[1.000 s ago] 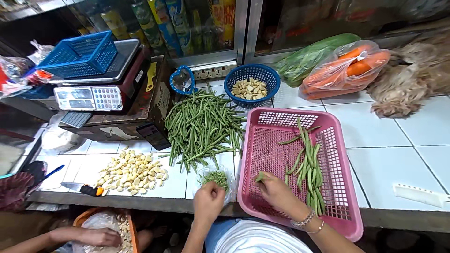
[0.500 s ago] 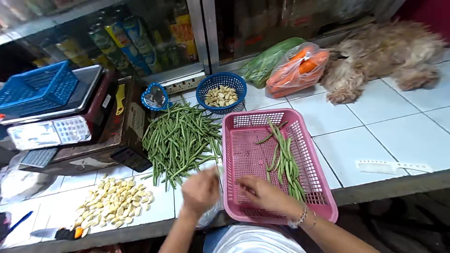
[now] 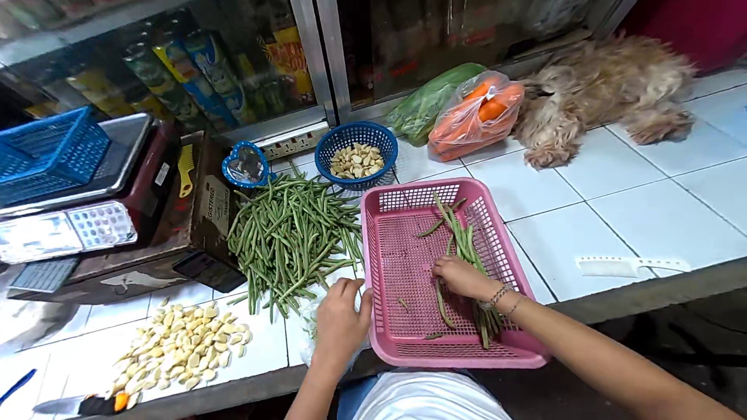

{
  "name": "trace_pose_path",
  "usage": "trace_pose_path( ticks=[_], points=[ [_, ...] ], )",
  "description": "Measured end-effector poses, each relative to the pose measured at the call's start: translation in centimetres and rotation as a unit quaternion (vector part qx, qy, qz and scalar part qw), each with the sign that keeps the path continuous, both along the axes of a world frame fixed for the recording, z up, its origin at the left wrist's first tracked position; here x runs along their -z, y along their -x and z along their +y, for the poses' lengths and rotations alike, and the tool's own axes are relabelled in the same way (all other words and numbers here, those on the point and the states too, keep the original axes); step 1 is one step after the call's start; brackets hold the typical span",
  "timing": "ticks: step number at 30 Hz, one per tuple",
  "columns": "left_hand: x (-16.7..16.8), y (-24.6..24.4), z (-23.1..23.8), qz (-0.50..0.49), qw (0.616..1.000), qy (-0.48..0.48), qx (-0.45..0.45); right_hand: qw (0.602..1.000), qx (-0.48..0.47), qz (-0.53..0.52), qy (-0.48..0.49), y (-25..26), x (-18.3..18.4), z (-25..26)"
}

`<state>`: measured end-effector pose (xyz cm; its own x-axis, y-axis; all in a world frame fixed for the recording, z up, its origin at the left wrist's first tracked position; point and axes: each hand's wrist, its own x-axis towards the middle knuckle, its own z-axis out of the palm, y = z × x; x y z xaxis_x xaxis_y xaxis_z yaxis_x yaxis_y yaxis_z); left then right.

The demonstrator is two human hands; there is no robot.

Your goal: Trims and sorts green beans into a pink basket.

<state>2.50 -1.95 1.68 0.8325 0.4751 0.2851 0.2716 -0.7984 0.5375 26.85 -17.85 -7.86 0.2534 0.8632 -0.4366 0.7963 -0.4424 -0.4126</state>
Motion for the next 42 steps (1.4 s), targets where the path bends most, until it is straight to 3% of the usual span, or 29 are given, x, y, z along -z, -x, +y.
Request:
trace_pose_path(
  ticks=[4,7,11,16,19,25,31,36,38,42],
  points=[
    [1.0,-0.2,-1.9,-0.008,0.997,0.073,0.02,0.976,0.013,0.022,-0.214,3.6,-3.0,0.0],
    [1.2,-0.4,-3.3,-0.005,0.99,0.137,0.035,0.916,0.006,-0.008,-0.4,8.0,-5.5,0.6],
    [1.1,0.0,-4.0,-0.082,0.981,0.178,0.013,0.849,-0.023,-0.109,-0.516,10.8,-6.1,1.6],
    [0.7,0.7,-3.8,-0.088,0.977,0.196,-0.009,0.803,-0.049,-0.158,-0.573,11.9,-6.2,2.1],
    [1.1,0.7,-3.9,-0.115,0.974,0.193,-0.022,0.805,-0.024,-0.166,-0.569,12.6,-6.3,2.4],
    [2.3,0.1,-4.3,-0.259,0.952,0.161,-0.017,0.806,0.006,-0.156,-0.571,13.2,-6.7,2.4],
    [1.6,0.3,-5.0,-0.327,0.868,0.373,-0.014,0.778,0.027,-0.088,-0.622,13.7,-6.7,2.2],
    [0.4,0.0,-5.3,-0.299,0.781,0.546,-0.051,0.781,0.034,-0.002,-0.624,13.7,-7.1,2.4],
    [0.6,0.2,-5.3,-0.301,0.806,0.508,-0.037,0.776,0.057,0.081,-0.623,13.6,-7.6,2.4],
    [3.9,2.0,-3.3,-0.291,0.933,0.209,-0.046,0.729,0.189,0.198,-0.627,11.3,-9.0,1.7]
  ],
)
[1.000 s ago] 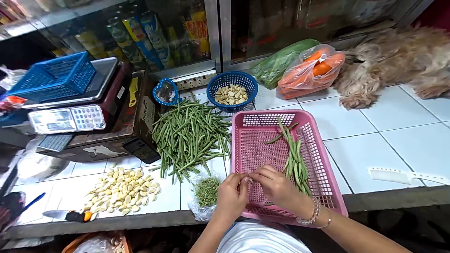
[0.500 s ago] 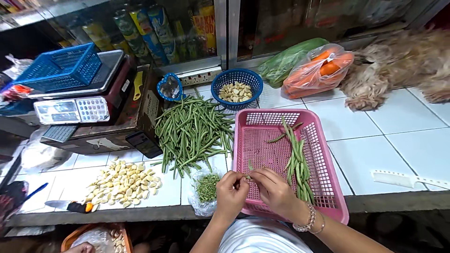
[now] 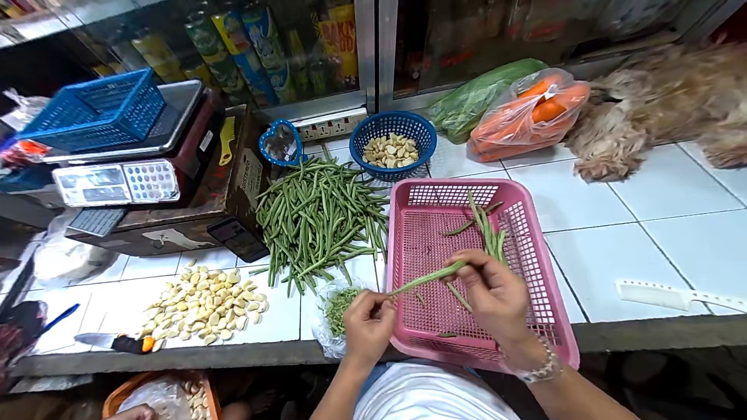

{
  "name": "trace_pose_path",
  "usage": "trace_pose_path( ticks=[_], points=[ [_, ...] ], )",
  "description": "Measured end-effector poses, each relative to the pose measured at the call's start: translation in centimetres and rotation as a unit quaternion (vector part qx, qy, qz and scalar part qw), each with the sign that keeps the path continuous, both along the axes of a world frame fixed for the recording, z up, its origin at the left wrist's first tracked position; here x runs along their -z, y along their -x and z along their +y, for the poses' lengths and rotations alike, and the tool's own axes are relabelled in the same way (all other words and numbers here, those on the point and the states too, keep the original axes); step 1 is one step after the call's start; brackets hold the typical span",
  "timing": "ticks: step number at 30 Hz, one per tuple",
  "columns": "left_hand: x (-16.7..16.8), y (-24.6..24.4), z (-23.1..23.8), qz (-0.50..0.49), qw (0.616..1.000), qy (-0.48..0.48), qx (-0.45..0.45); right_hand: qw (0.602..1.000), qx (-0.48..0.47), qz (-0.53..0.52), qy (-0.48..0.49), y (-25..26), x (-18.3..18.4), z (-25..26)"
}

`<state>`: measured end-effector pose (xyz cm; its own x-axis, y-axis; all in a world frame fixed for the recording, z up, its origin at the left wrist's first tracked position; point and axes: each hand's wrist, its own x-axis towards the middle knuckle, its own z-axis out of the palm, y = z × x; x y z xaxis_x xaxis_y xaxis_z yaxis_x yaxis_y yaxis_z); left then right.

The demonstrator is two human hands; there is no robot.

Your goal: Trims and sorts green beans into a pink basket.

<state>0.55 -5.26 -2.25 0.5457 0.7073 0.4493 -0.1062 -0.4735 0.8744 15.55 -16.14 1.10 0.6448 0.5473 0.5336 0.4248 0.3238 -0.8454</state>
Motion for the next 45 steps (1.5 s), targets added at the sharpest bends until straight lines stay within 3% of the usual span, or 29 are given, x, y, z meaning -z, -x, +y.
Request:
trace_pose_path(
  ticks=[4,5,8,10,12,14,19,24,27,31,35,37,42,45],
  points=[
    [3.5,4.1,2.2,0.207,0.962,-0.125,-0.129,0.989,0.058,0.126,-0.046,-3.6,-0.8,-1.7],
    [3.8,5.0,2.5,0.279,0.943,-0.118,-0.137,0.985,0.074,0.147,-0.05,-4.0,-1.0,-1.9],
    [1.8,5.3,3.0,0.485,0.871,0.024,-0.074,0.979,0.087,0.175,-0.051,-4.2,-1.0,-2.1],
    [1.0,4.7,2.2,0.439,0.896,0.029,-0.06,0.981,0.063,0.178,-0.046,-3.4,-0.8,-1.7],
    [0.3,3.9,0.8,0.298,0.953,-0.025,-0.045,0.982,0.037,0.181,-0.041,-2.6,-0.5,-1.2],
    [-0.3,2.7,-0.1,0.168,0.982,-0.089,-0.015,0.982,0.023,0.187,-0.031,-1.9,-0.4,-0.9],
    [-0.9,0.9,-0.3,0.075,0.981,-0.18,0.02,0.977,0.011,0.209,-0.037,-1.2,-0.3,-0.9],
    [-1.2,0.5,-0.3,0.028,0.985,-0.158,0.064,0.965,-0.026,0.261,-0.021,-0.3,0.5,-1.0],
    [-1.4,0.1,-0.7,0.021,0.986,-0.127,0.109,0.942,-0.117,0.315,0.016,2.3,1.1,-0.7],
    [-1.6,-0.1,-0.9,0.037,0.983,-0.129,0.126,0.943,-0.108,0.313,0.037,4.6,0.6,0.0],
    [-1.8,0.6,-0.4,0.097,0.971,-0.176,0.127,0.981,-0.103,0.141,0.085,4.5,1.6,-0.2],
    [-1.6,1.0,-0.2,0.12,0.961,-0.197,0.153,0.978,-0.141,0.059,0.139,3.8,1.8,-0.5],
    [-1.2,2.8,0.1,0.179,0.92,-0.229,0.262,0.937,-0.257,-0.029,0.233,3.1,2.0,-1.4],
    [-1.3,4.1,-0.3,0.22,0.891,-0.205,0.341,0.872,-0.367,0.003,0.322,2.9,1.6,-1.9]
  ],
)
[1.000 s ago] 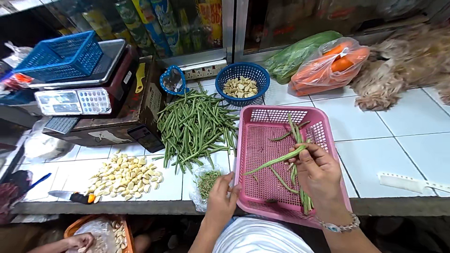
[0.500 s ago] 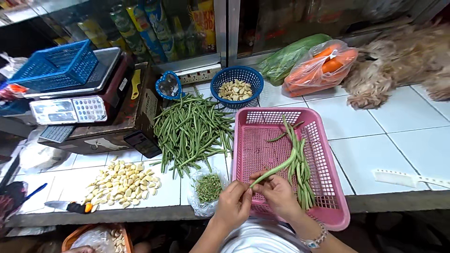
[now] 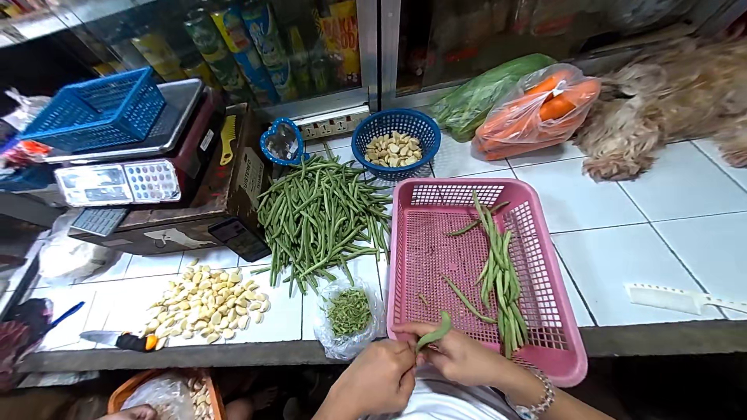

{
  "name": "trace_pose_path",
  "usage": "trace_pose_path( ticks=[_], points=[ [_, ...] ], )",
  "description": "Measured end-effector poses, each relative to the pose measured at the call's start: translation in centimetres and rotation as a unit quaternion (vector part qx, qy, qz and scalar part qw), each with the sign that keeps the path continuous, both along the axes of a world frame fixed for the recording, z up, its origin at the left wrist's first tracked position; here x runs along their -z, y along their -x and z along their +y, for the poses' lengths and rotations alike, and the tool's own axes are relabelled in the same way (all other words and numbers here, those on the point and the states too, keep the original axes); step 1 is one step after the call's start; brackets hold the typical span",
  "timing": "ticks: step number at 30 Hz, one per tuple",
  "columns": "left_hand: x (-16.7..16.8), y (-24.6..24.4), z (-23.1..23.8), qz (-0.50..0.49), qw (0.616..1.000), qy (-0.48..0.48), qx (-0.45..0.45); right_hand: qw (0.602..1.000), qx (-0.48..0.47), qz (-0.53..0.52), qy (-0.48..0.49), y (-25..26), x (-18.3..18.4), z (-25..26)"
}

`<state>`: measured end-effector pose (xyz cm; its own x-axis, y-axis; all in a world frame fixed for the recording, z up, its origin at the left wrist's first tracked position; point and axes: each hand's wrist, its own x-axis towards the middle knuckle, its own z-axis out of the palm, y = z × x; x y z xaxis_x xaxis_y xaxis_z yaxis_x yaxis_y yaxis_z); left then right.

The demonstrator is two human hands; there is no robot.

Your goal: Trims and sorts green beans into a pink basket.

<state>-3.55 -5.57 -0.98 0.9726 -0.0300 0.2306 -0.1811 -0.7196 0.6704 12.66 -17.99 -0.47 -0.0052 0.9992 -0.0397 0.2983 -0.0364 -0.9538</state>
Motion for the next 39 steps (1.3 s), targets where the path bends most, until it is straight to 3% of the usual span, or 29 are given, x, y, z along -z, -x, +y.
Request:
trace_pose_path(
  ticks=[4,7,10,13,15,16,18,21,23,25,27,29,30,32,34,36,39],
  points=[
    [0.6,1.6,-0.6,0.022,1.0,-0.001,-0.017,0.988,-0.114,0.026,0.105,-0.5,0.7,0.1],
    [0.4,2.6,0.6,0.026,0.984,-0.038,-0.172,0.979,-0.12,0.002,0.164,-1.1,0.7,0.3],
    [0.8,3.4,2.4,0.051,0.939,-0.059,-0.336,0.982,-0.076,-0.033,0.171,-2.7,0.7,-0.3],
    [0.8,3.7,4.3,0.212,0.873,-0.041,-0.438,0.98,0.001,-0.058,0.193,-4.6,0.6,-1.3],
    [0.1,2.8,5.3,0.376,0.824,-0.012,-0.424,0.977,0.049,-0.056,0.199,-5.5,0.9,-2.0],
    [-0.2,2.2,5.3,0.406,0.817,-0.006,-0.409,0.977,0.063,-0.053,0.198,-5.6,0.9,-2.2],
    [-0.2,1.3,3.5,0.306,0.864,-0.013,-0.399,0.978,0.058,-0.048,0.195,-5.4,0.7,-2.3],
    [1.1,-0.3,0.9,-0.02,0.952,-0.101,-0.288,0.99,0.017,0.014,0.142,-4.2,0.8,-2.4],
    [1.3,-1.4,0.6,-0.112,0.964,-0.161,-0.178,0.991,0.019,0.107,0.081,-3.7,1.3,-2.5],
    [1.4,-2.0,1.0,-0.175,0.953,-0.214,-0.123,0.981,0.042,0.188,0.009,-3.8,1.5,-2.5],
    [0.8,-2.2,2.2,-0.201,0.94,-0.25,-0.117,0.972,0.088,0.214,-0.032,-4.4,1.2,-2.1],
    [-1.2,-2.7,4.9,-0.195,0.924,-0.278,-0.177,0.981,0.157,0.111,0.02,-5.8,0.4,-1.2],
    [-2.8,-3.1,6.8,-0.17,0.917,-0.278,-0.229,0.98,0.176,0.022,0.095,-6.7,-0.1,-0.6],
    [-6.3,-3.9,10.4,-0.118,0.899,-0.238,-0.349,0.938,0.167,-0.126,0.275,-8.5,0.8,1.2],
    [-9.1,-4.5,11.6,-0.158,0.866,-0.199,-0.43,0.889,0.131,-0.217,0.382,-10.0,3.2,2.5],
    [-9.6,-5.0,9.9,-0.202,0.874,-0.163,-0.411,0.872,0.115,-0.242,0.41,-10.6,5.6,3.1],
    [-6.7,-6.1,5.8,-0.139,0.932,-0.183,-0.28,0.879,0.127,-0.239,0.392,-10.8,7.3,3.3]
  ],
)
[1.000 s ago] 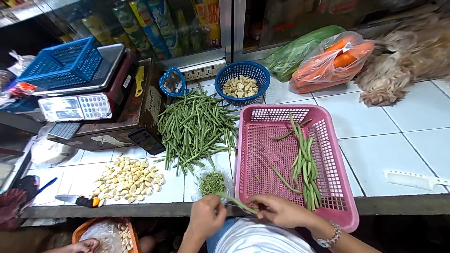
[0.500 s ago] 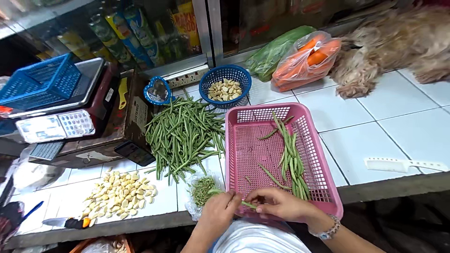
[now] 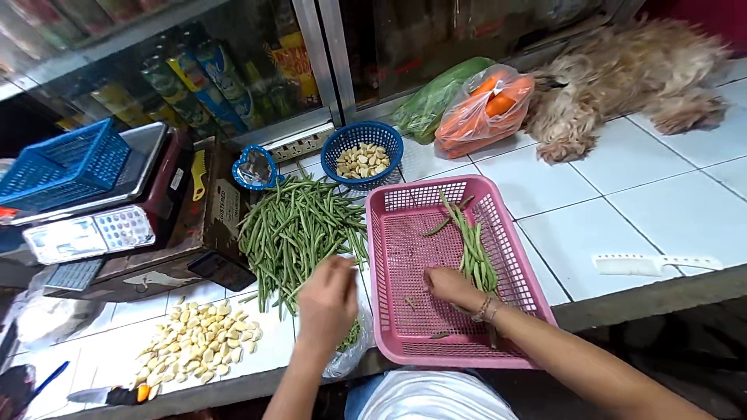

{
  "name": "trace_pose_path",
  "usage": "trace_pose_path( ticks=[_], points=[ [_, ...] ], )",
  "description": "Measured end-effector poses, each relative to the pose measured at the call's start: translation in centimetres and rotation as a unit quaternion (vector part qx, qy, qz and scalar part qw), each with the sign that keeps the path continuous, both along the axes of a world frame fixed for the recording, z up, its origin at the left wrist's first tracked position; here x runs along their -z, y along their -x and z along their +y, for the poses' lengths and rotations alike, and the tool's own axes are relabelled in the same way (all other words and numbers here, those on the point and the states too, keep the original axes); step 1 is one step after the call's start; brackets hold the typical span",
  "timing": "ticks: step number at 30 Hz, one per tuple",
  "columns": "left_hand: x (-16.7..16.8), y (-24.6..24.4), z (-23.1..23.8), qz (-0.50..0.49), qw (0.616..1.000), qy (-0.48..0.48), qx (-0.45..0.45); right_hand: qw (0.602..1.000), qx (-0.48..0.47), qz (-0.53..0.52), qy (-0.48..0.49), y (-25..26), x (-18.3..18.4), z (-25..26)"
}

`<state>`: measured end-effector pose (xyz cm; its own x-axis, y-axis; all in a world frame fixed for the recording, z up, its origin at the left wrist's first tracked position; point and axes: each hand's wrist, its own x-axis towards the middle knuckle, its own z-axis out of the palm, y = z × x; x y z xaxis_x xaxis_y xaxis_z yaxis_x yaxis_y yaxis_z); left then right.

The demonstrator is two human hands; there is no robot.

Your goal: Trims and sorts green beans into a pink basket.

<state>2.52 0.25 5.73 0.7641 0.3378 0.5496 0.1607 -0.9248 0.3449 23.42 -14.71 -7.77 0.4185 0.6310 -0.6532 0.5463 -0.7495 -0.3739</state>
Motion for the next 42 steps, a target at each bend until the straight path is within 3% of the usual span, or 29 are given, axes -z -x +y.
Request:
trace_pose_path(
  ticks=[5,9,12,15,21,26,28,36,39,42],
  points=[
    [5.6,-0.5,-3.3,0.11,0.986,0.082,0.099,0.996,0.075,0.02,-0.051,0.4,-0.3,0.0],
    [6.8,-0.6,-4.4,0.098,0.984,0.119,0.094,0.979,0.088,0.1,-0.152,2.1,-2.2,-0.3],
    [6.5,-0.5,-4.2,0.105,0.982,0.126,0.097,0.954,0.036,0.114,-0.275,4.6,-5.6,-0.6],
    [6.5,0.0,-3.7,0.108,0.985,0.044,0.123,0.921,-0.051,0.022,-0.386,6.9,-7.6,-1.0],
    [5.2,0.4,-3.9,0.165,0.972,-0.111,0.124,0.874,-0.205,-0.173,-0.405,8.8,-8.2,-0.8],
    [5.9,0.5,-3.6,0.025,0.988,-0.109,0.109,0.753,-0.17,-0.328,-0.545,9.0,-6.9,-0.5],
    [6.1,0.4,-3.6,-0.035,0.993,-0.059,0.095,0.733,-0.141,-0.338,-0.574,9.1,-7.1,-0.4],
    [6.1,0.8,-4.8,-0.15,0.954,0.231,0.114,0.762,-0.031,-0.119,-0.635,9.2,-8.1,-0.8],
    [5.8,0.7,-4.9,-0.178,0.939,0.268,0.123,0.762,0.056,0.006,-0.646,9.5,-8.7,-0.7],
    [6.5,1.3,-4.2,-0.146,0.962,0.205,0.108,0.725,0.178,0.124,-0.654,8.8,-9.6,-0.8]
  ],
)
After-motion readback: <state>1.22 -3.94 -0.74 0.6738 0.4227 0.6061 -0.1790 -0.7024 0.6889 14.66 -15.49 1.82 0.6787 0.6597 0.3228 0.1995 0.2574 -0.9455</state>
